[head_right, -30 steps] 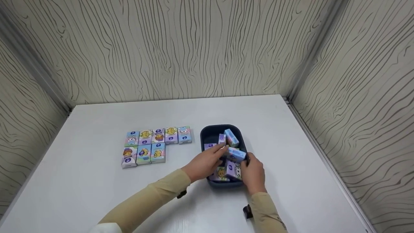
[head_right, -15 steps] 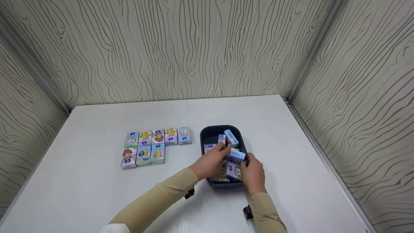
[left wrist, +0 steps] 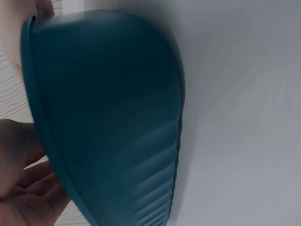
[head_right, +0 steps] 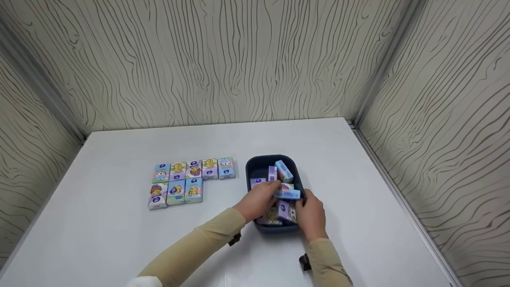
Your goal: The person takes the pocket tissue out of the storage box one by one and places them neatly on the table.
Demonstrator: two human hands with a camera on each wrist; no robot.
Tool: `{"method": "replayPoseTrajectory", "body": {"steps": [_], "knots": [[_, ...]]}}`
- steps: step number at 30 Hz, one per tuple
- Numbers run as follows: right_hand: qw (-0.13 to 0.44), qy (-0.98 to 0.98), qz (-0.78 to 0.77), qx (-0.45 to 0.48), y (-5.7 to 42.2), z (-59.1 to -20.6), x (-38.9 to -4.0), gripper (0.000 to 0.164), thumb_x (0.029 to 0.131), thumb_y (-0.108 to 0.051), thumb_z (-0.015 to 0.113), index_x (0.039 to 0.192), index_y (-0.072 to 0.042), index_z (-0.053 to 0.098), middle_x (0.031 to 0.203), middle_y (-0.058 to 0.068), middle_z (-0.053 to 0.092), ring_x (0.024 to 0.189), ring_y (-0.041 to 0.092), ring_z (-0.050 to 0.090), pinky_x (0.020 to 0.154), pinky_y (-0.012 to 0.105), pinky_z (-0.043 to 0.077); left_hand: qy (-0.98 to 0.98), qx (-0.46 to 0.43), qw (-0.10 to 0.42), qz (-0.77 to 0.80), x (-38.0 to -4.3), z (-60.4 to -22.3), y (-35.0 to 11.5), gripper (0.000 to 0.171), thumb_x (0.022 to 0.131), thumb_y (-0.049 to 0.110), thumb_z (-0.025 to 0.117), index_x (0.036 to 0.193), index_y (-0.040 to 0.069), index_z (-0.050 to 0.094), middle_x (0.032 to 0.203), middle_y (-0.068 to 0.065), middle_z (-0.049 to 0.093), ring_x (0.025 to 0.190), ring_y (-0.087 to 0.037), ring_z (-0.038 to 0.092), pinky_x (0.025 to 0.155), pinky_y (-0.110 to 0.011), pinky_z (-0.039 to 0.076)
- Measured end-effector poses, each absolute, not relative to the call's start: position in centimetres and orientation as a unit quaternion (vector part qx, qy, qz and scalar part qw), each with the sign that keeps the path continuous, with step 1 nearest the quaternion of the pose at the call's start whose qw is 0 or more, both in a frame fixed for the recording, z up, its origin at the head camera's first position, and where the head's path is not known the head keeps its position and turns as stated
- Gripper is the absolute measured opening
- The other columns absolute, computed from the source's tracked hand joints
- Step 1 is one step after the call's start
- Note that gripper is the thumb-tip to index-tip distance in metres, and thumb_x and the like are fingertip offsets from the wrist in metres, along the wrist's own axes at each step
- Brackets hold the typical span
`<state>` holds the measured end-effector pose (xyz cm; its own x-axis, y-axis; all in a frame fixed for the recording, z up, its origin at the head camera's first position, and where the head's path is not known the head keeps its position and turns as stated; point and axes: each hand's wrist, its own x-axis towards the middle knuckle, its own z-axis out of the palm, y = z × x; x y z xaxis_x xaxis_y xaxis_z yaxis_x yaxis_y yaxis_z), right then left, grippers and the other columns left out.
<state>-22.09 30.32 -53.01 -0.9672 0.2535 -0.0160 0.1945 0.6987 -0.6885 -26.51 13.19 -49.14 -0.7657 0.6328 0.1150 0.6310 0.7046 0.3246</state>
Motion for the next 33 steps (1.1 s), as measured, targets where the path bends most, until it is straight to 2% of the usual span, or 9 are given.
{"method": "replayPoseTrajectory", "body": {"steps": [3,6,10,16,20,24,33], "knots": [[0.04,-0.921,0.367,-0.122,30.4,-52.9,-22.1,0.042,0.097,-0.014,0.045,0.135,0.003,0.045,0.13,0.029,0.051,0.121,0.042,0.048,0.102,0.055,0.036,0.921,0.343,-0.008,0.185,-26.4,-49.3,13.3,0.045,0.098,0.012,0.053,0.142,0.013,0.043,0.113,-0.002,0.066,0.101,-0.012,0.063,0.086,-0.024,0.05],[0.034,-0.92,0.37,-0.124,30.3,-52.9,-22.1,0.044,0.097,-0.014,0.045,0.138,0.003,0.043,0.133,0.03,0.048,0.123,0.043,0.045,0.103,0.055,0.034,0.92,0.342,-0.025,0.188,-26.3,-49.5,13.0,0.044,0.096,0.012,0.055,0.139,0.014,0.046,0.106,0.0,0.068,0.094,-0.011,0.065,0.082,-0.023,0.052],[0.032,-0.92,0.37,-0.122,30.3,-52.9,-22.1,0.043,0.098,-0.013,0.045,0.137,0.003,0.043,0.132,0.03,0.048,0.123,0.043,0.045,0.103,0.056,0.034,0.92,0.329,-0.026,0.212,-26.3,-49.6,12.5,0.038,0.093,0.012,0.06,0.13,0.015,0.054,0.107,0.003,0.067,0.096,-0.009,0.064,0.084,-0.023,0.051],[0.041,-0.924,0.363,-0.116,30.5,-53.0,-22.2,0.039,0.097,-0.014,0.044,0.133,0.002,0.047,0.123,0.029,0.055,0.11,0.04,0.054,0.095,0.056,0.041,0.899,0.312,-0.04,0.304,-26.1,-49.3,11.5,0.028,0.089,0.012,0.066,0.116,0.017,0.063,0.108,0.007,0.062,0.098,-0.003,0.058,0.086,-0.018,0.047],[0.042,-0.921,0.369,-0.116,30.4,-53.2,-22.1,0.04,0.097,-0.014,0.045,0.134,0.002,0.047,0.121,0.029,0.056,0.106,0.038,0.055,0.092,0.055,0.043,0.883,0.308,-0.075,0.347,-25.7,-48.5,10.7,0.033,0.087,0.012,0.069,0.118,0.016,0.063,0.113,0.007,0.058,0.106,-0.004,0.054,0.091,-0.017,0.044],[0.043,-0.92,0.37,-0.119,30.4,-53.2,-22.1,0.042,0.097,-0.014,0.045,0.135,0.003,0.045,0.123,0.03,0.054,0.109,0.039,0.054,0.095,0.056,0.041,0.871,0.312,-0.113,0.361,-25.5,-47.5,9.9,0.037,0.086,0.014,0.07,0.122,0.016,0.062,0.118,0.006,0.057,0.113,-0.006,0.051,0.097,-0.017,0.04],[0.067,-0.922,0.366,-0.106,30.3,-53.1,-22.0,0.041,0.096,-0.012,0.044,0.133,0.004,0.048,0.117,0.03,0.058,0.101,0.037,0.057,0.089,0.053,0.044,0.866,0.279,-0.169,0.38,-25.7,-47.1,6.9,0.035,0.085,0.013,0.07,0.119,0.016,0.062,0.111,0.007,0.057,0.107,-0.004,0.052,0.095,-0.014,0.041]]}}
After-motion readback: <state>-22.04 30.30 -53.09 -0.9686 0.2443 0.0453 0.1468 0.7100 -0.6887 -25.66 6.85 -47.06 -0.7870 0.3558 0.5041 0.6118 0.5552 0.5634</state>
